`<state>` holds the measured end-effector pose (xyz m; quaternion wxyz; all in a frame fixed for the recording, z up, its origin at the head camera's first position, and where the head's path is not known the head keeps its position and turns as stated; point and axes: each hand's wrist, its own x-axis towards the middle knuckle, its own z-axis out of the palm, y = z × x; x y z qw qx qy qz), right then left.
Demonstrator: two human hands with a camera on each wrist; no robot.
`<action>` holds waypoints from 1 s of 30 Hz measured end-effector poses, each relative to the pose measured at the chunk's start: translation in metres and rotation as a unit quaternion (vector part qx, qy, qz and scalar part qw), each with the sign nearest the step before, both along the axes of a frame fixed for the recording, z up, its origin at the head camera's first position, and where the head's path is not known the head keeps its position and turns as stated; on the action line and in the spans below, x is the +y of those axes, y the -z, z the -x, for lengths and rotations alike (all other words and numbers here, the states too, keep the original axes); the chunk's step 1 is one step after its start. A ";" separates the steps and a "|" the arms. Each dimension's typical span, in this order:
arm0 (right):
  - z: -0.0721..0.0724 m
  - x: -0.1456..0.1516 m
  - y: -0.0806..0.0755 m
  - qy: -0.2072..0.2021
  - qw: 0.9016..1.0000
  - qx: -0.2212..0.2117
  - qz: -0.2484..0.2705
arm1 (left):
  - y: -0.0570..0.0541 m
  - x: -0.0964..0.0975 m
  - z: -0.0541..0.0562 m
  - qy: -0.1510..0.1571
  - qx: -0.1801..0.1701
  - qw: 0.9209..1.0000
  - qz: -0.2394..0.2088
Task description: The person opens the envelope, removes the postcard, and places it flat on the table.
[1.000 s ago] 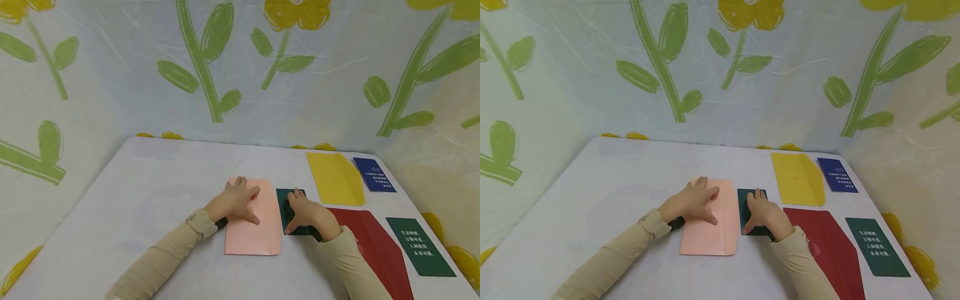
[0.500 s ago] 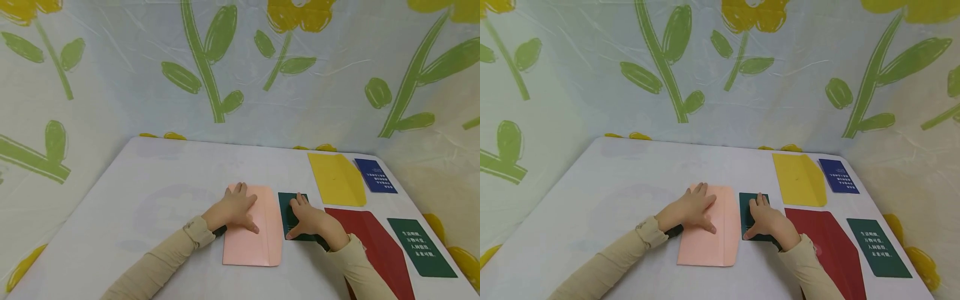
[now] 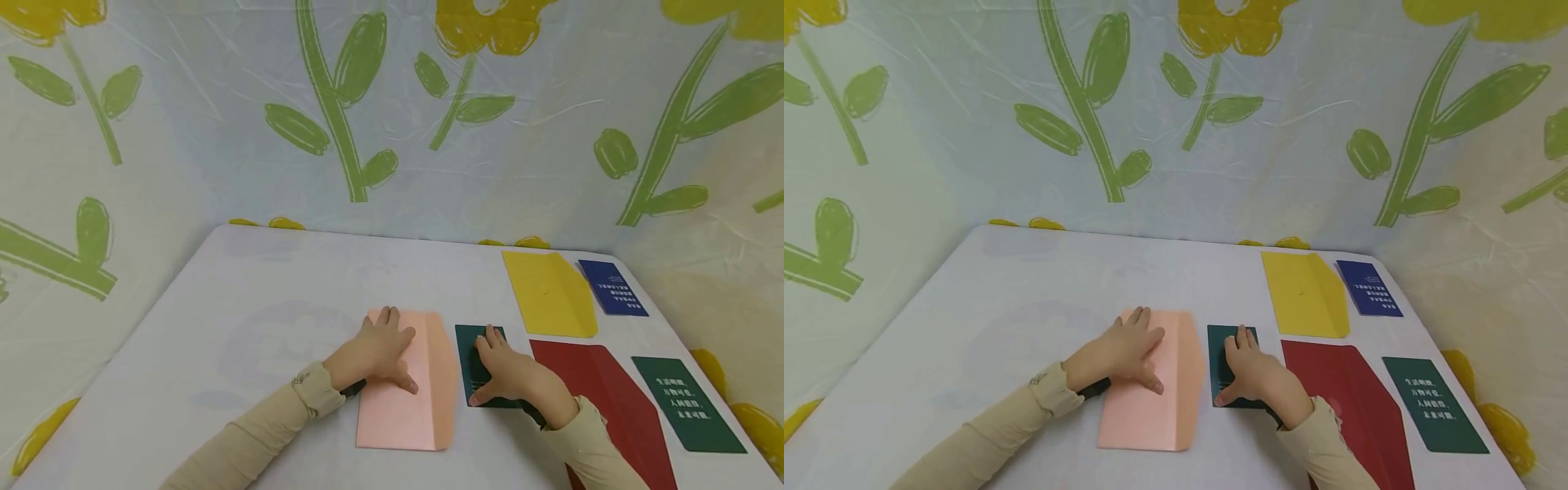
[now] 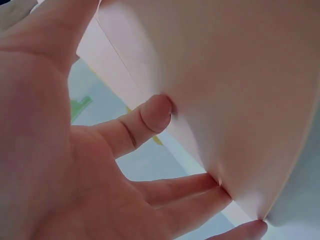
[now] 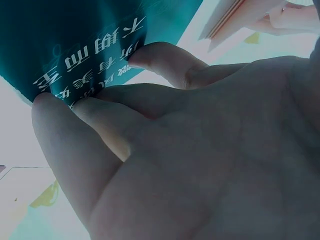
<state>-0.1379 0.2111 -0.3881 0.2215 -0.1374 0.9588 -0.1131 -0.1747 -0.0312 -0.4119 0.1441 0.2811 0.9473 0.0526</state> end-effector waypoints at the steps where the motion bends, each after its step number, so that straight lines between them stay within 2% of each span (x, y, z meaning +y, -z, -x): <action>1: -0.001 0.000 0.000 0.000 1.000 0.000 0.000 | 0.001 -0.001 -0.001 0.001 0.002 1.000 0.000; 6: -0.008 0.000 0.001 0.004 1.000 -0.006 0.009 | 0.003 -0.001 -0.008 -0.002 0.011 1.000 0.000; 16: -0.021 0.000 0.004 0.007 1.000 -0.011 0.002 | -0.003 -0.001 -0.025 -0.016 0.004 1.000 0.009; 26: -0.023 0.000 0.005 0.006 1.000 -0.004 -0.006 | 0.005 0.000 -0.024 -0.029 -0.021 0.998 -0.046; 30: -0.023 -0.001 0.004 0.004 1.000 -0.005 -0.003 | 0.003 -0.002 -0.024 -0.035 -0.033 0.997 -0.056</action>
